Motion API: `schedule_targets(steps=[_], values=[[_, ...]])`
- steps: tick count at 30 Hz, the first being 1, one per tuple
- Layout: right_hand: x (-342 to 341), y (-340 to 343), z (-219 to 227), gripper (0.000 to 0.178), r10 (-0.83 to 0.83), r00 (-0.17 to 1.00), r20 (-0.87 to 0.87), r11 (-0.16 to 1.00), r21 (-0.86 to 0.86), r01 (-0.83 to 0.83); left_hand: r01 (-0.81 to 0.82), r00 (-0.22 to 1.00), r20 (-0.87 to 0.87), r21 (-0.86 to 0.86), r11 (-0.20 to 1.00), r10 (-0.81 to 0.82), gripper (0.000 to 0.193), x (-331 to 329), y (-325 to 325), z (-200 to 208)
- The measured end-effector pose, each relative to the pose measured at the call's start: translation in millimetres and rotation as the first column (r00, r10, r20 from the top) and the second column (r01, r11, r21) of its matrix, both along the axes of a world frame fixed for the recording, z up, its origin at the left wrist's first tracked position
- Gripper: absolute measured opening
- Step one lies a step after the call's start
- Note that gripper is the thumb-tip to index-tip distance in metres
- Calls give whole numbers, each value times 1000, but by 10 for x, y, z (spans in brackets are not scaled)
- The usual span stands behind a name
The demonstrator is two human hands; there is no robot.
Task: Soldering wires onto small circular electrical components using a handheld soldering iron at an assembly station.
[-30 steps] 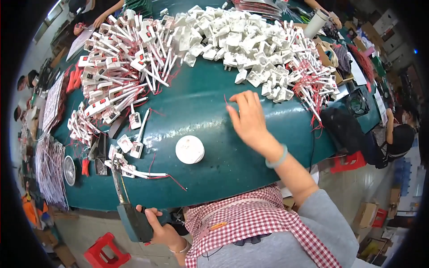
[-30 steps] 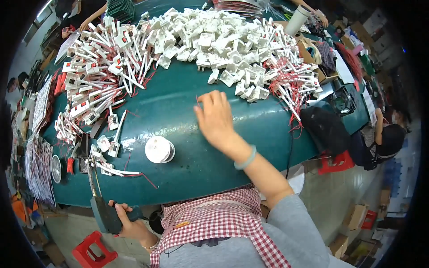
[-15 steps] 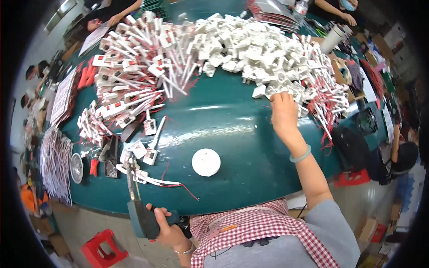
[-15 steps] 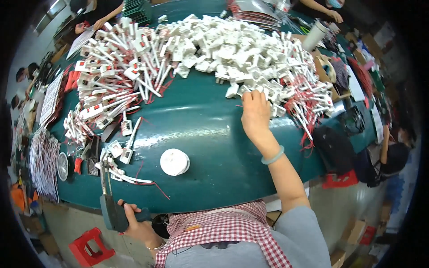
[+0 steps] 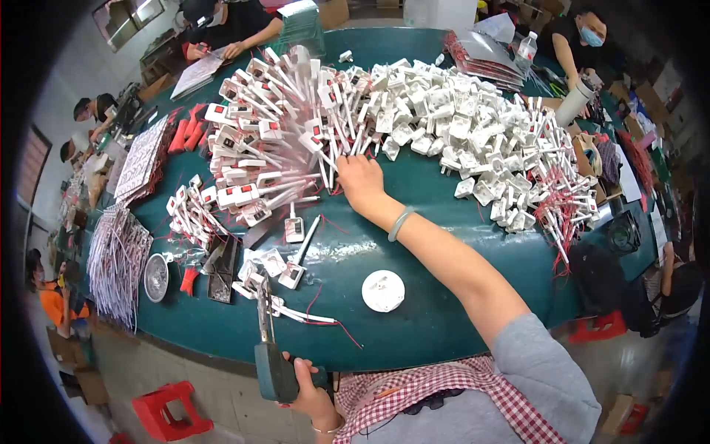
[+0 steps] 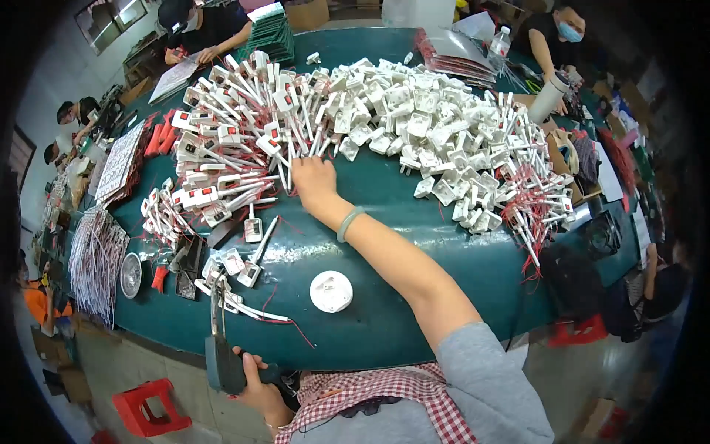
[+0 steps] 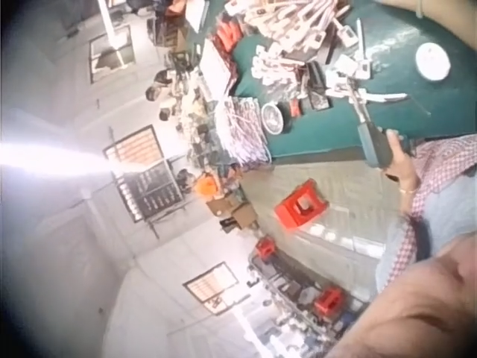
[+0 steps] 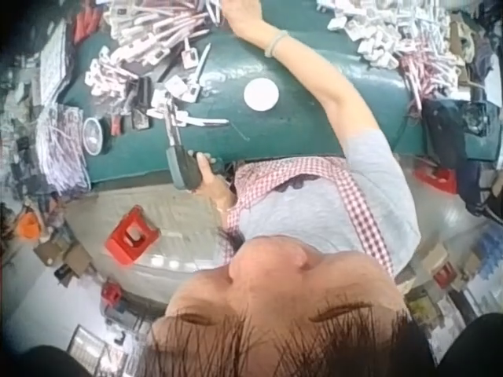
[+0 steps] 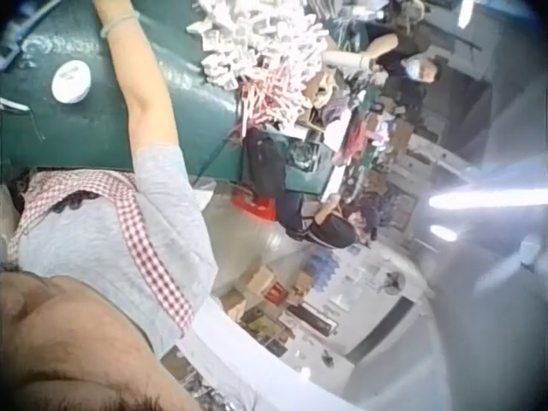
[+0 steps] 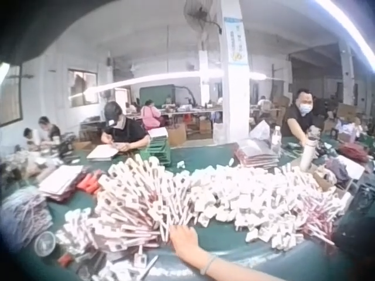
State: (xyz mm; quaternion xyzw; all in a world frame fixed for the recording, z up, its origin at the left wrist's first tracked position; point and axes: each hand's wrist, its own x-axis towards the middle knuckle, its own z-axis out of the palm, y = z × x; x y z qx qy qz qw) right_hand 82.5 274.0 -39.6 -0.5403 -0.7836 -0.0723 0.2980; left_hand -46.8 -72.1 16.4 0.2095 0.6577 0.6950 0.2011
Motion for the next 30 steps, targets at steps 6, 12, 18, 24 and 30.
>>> schedule_targets(steps=[6, 12, 18, 24, 30], values=[[563, -469, 298, 10, 5, 941, -338, 950, -293, -110, 12, 998, 64, 3, 1000, -12, 33, -52, 2, -68], [1484, -1430, 470, 13, -102, 972, -211, 788, -614, -51, 31, 997, 69, 43, 999, -34, 35, -40, 158, -75], [1655, -1608, 374, 12, -118, 960, -255, 964, -261, 49, 167, 984, 60, 36, 985, -169, 33, 123, 238, 37], [1299, -1208, 120, 22, -86, 910, -406, 970, -241, -16, 212, 975, 73, -9, 977, -211, 32, 264, 110, 105], [1056, -1050, -163, 11, -73, 827, -557, 946, -301, -118, 221, 975, 13, 1, 975, -221, 25, 122, 34, -58]])
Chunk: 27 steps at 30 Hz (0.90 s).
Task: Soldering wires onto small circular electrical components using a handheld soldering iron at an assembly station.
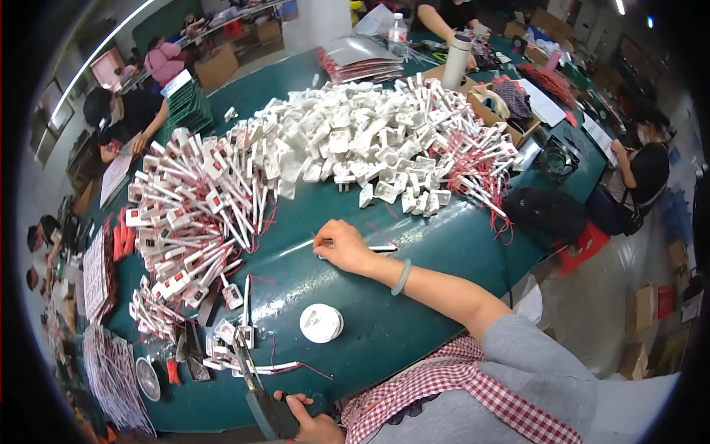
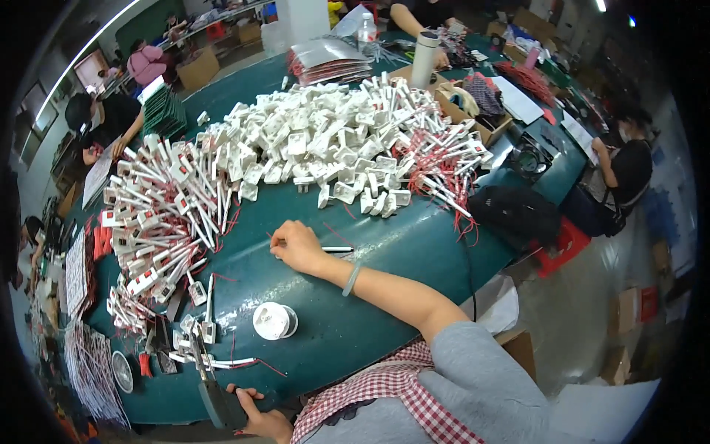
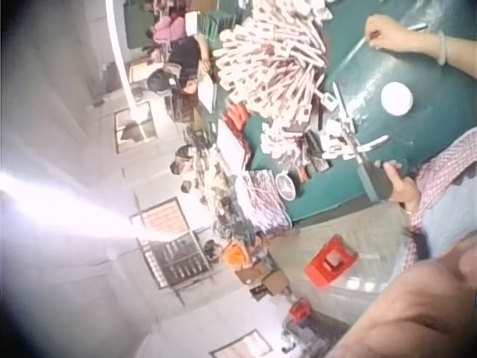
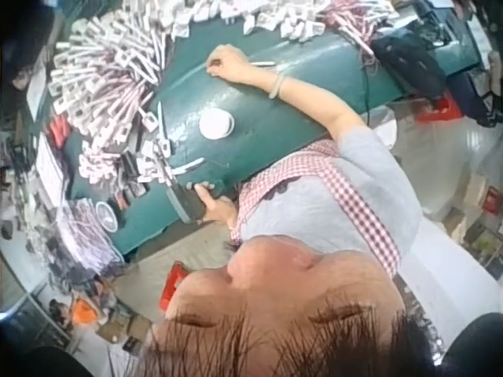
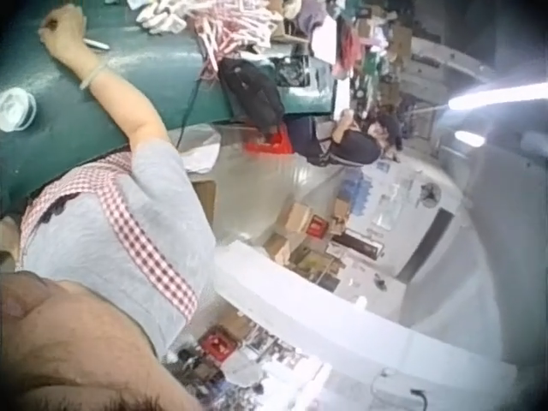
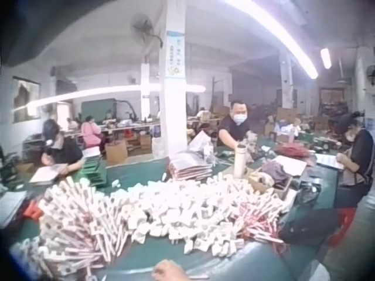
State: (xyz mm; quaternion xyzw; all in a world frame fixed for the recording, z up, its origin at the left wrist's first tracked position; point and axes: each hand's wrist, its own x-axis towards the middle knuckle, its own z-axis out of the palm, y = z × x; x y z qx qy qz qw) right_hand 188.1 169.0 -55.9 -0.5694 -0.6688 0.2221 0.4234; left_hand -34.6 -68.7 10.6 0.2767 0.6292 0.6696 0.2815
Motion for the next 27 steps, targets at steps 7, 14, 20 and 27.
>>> schedule_targets(steps=[7, 14, 20, 27], values=[[104, -249, 277, 11, -82, 973, -217, 996, -42, 74, 15, 999, -29, 65, 998, -13, 16, 44, 121, 71], [477, -121, 357, 13, -171, 884, -436, 977, 42, 209, -50, 988, -149, -8, 999, 48, 9, 85, 119, 134], [1269, 493, 1455, 10, -168, 706, -688, 960, 49, 276, -84, 988, -132, -6, 996, 82, 11, 149, 152, 225], [441, -649, 1483, 14, 369, 905, -211, 929, 97, -356, -100, 989, -107, -9, 995, 99, 12, 180, 204, 173]])
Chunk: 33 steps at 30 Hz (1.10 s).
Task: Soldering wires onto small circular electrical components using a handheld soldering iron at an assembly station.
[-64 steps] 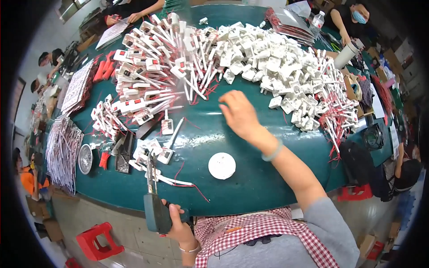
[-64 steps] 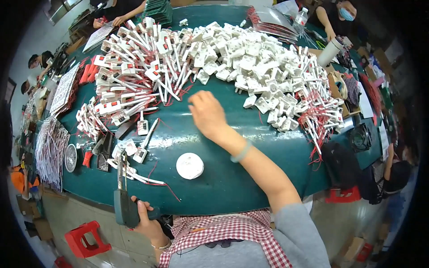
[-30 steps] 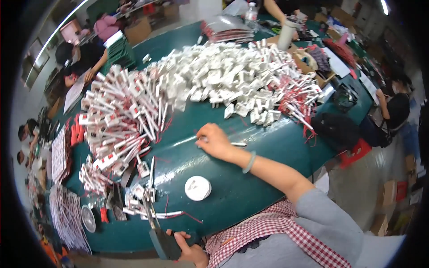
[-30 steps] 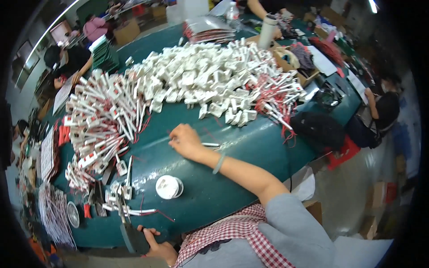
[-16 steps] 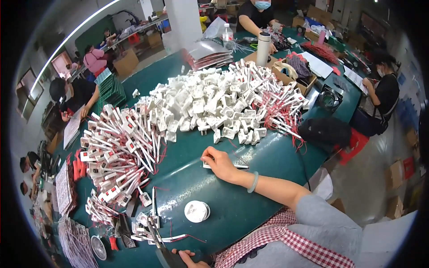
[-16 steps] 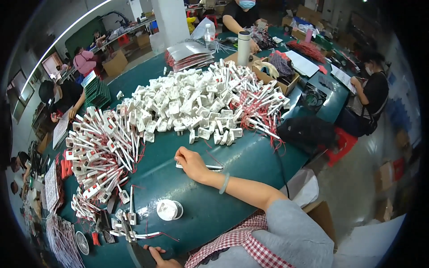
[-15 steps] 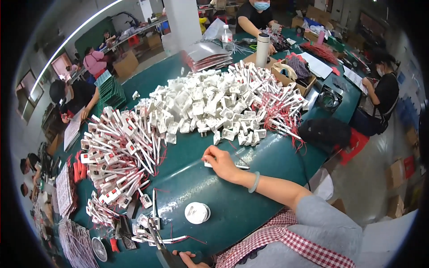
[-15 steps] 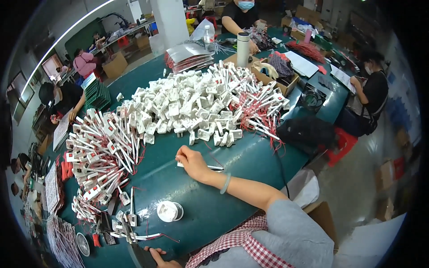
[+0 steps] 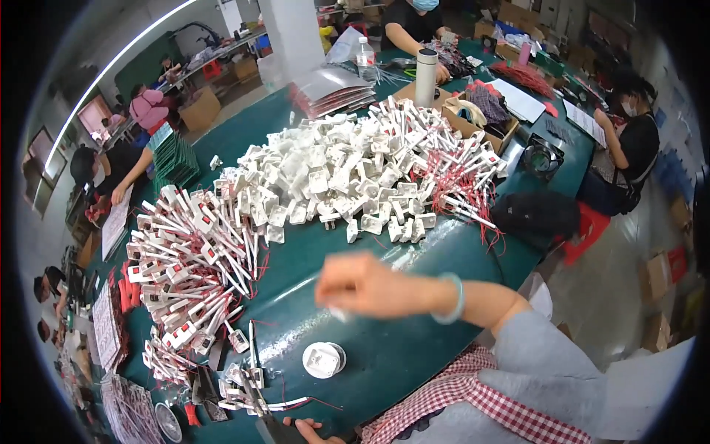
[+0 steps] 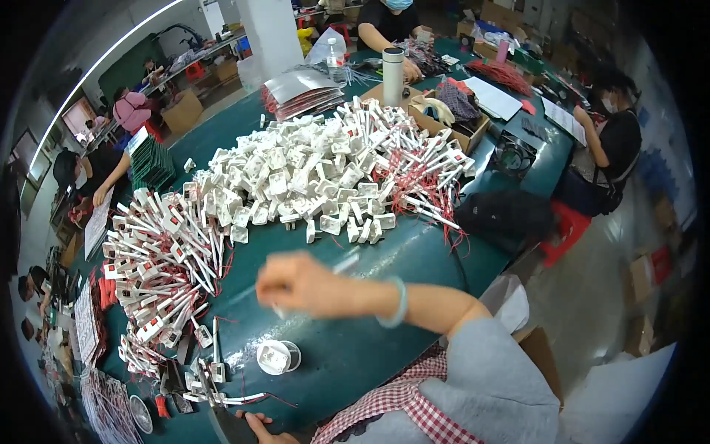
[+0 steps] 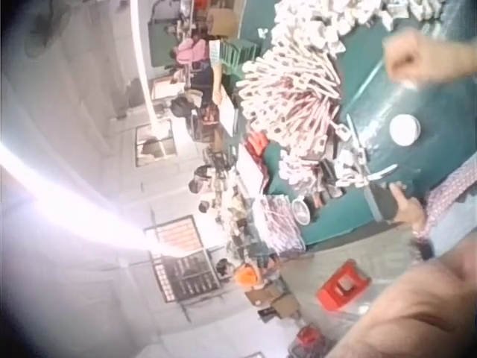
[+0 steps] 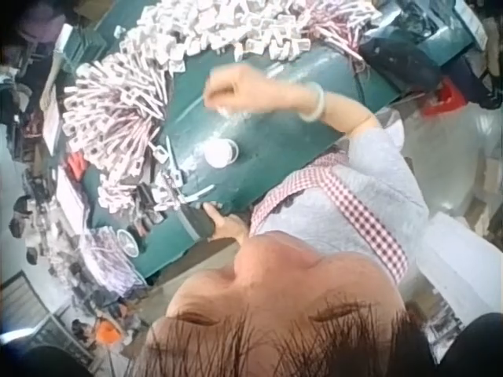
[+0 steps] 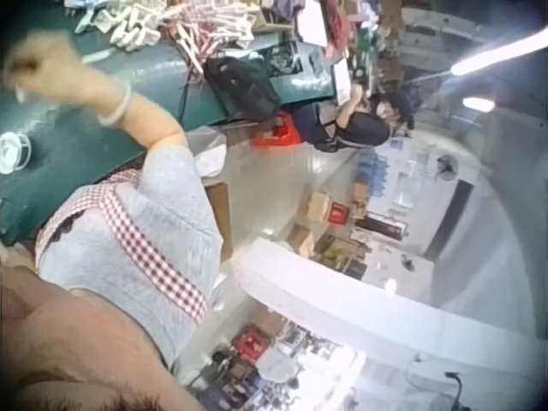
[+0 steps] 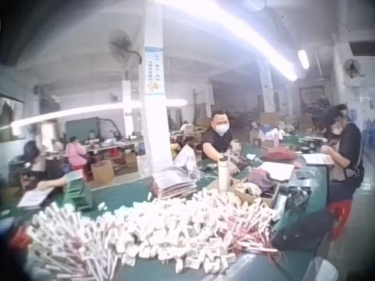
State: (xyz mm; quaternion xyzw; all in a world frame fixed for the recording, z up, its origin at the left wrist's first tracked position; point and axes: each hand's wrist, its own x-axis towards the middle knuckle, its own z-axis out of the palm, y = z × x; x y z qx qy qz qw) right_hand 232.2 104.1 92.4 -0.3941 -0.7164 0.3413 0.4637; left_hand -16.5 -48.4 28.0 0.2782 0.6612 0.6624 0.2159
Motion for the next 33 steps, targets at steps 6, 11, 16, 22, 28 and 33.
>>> schedule_targets(steps=[6, 11, 16, 22, 28, 33], values=[[-403, -855, -305, 14, 219, 974, -52, 941, -251, -225, 495, 625, -569, -238, 835, -533, 27, -289, -116, -291], [-612, -1101, -345, 26, 251, 959, -129, 909, -310, -280, 577, 799, 218, -13, 817, -561, 41, 53, -169, -98], [-691, -1273, -365, 25, 279, 958, -74, 914, -285, -288, 509, 820, 260, 72, 857, -509, 37, 110, -298, -63], [-766, -1335, -416, 29, 336, 926, -175, 904, -216, -369, 571, 731, 483, -46, 820, -482, 48, 23, -374, 77], [-648, -1395, -478, 17, 401, 902, -161, 856, -286, -432, 525, 768, 396, 59, 849, -503, 53, 87, -404, -7], [-598, -1462, -534, 15, 385, 898, -212, 805, -398, -440, 531, 804, 315, -2, 847, -504, 51, 116, -403, -5]])
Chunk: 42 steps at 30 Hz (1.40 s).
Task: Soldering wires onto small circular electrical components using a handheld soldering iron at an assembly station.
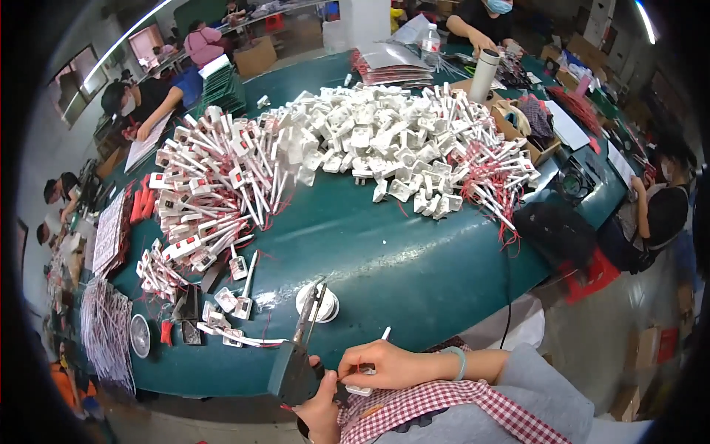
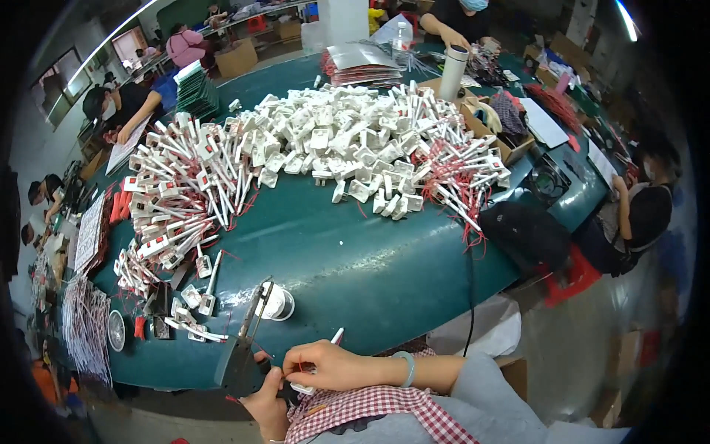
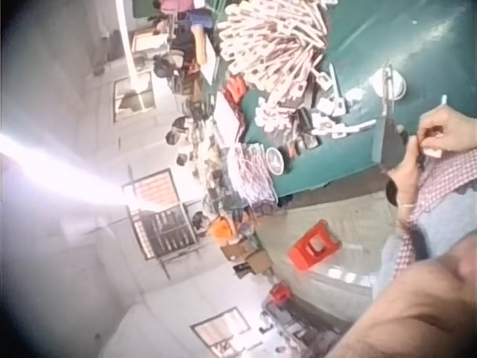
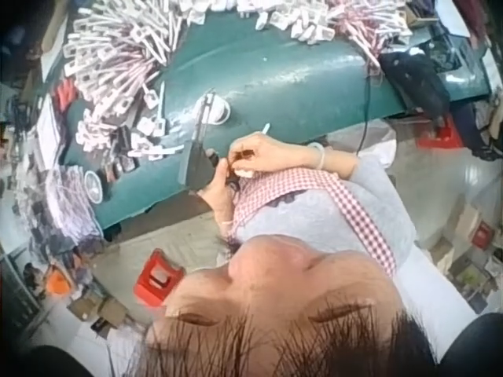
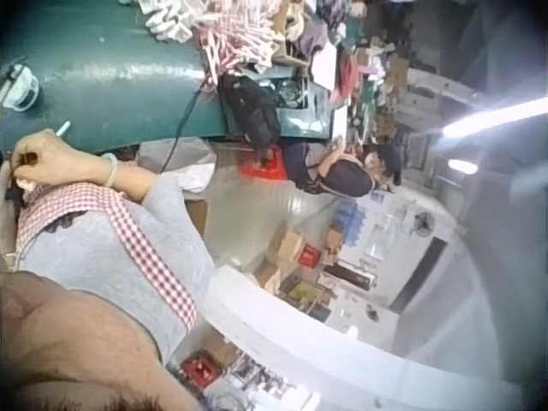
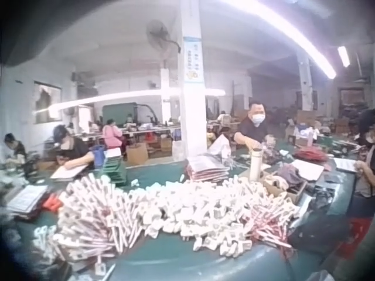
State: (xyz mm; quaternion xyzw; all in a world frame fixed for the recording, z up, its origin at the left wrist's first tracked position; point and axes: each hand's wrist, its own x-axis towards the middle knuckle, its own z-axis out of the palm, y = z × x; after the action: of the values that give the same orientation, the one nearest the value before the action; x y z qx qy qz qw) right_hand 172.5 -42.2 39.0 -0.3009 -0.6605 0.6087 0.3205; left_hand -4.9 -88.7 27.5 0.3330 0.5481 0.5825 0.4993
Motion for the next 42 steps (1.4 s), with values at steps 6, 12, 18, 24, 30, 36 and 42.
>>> schedule_targets(steps=[6, 12, 18, 24, 30, 36, 42], values=[[-4, 29, -2, 11, -133, 991, 22, 990, 44, 132, -9, 991, -131, 85, 996, 20, 52, -15, 43, -144], [74, 103, 132, 7, -316, 946, 67, 947, 72, 312, 71, 988, -149, 205, 976, -41, 49, 123, 315, -45], [131, 419, 101, 6, -376, 915, 145, 915, 217, 341, 19, 991, -135, 110, 994, -5, 45, 147, 417, -66], [143, 829, 114, 9, -458, 862, 216, 872, 298, 388, -111, 993, -20, 98, 989, 113, 41, -46, 269, 121], [92, 1088, 97, 8, -348, 891, 290, 907, 344, 243, -195, 966, -165, 46, 980, 200, 32, -101, 57, 28], [17, 1186, 91, 9, -333, 875, 351, 918, 333, 216, -80, 936, -343, 33, 996, 86, 38, -212, -142, 33], [15, 1211, 145, 10, -318, 878, 358, 927, 309, 210, -26, 912, -409, -17, 1000, 17, 40, -302, -221, 6]])
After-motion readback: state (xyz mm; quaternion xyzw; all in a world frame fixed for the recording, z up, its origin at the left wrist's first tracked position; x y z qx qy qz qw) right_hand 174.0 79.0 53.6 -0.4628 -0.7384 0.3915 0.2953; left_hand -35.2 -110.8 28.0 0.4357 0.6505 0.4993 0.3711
